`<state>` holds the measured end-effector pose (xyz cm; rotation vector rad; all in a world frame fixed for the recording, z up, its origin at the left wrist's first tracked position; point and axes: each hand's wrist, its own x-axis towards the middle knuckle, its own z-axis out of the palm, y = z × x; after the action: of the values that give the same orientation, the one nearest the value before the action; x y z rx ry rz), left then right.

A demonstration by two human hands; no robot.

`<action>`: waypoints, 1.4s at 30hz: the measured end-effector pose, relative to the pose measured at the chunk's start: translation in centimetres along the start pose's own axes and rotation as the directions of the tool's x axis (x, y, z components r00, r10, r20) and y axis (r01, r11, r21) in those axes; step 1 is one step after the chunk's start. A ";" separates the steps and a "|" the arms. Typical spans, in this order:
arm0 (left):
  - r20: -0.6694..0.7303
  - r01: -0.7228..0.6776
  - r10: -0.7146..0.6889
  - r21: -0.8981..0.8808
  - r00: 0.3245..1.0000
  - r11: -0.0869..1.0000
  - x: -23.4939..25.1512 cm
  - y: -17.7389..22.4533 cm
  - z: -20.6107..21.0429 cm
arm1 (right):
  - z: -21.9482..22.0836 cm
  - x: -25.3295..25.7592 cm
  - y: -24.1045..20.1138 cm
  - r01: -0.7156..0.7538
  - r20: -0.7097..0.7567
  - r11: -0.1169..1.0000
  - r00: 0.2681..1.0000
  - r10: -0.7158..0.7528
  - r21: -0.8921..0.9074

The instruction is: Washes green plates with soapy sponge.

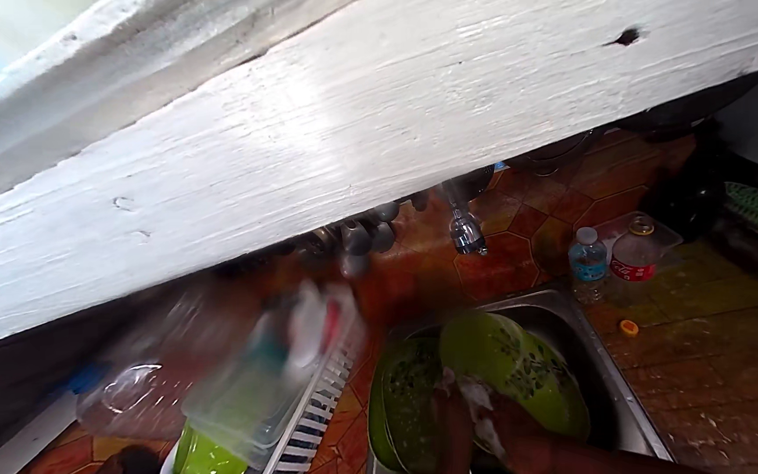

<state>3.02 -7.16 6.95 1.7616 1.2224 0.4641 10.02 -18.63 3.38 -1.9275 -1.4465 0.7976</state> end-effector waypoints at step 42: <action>0.126 0.053 -0.044 -0.065 0.991 0.997 -1.0 -1.0 0.6 | -1.5 3.6 1.4 0.117 -0.328 0.993 0.937 -0.119 -0.023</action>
<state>2.45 -8.22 6.00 1.6739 1.1461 0.3576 12.84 -15.61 2.91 -1.8507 -1.3408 0.3939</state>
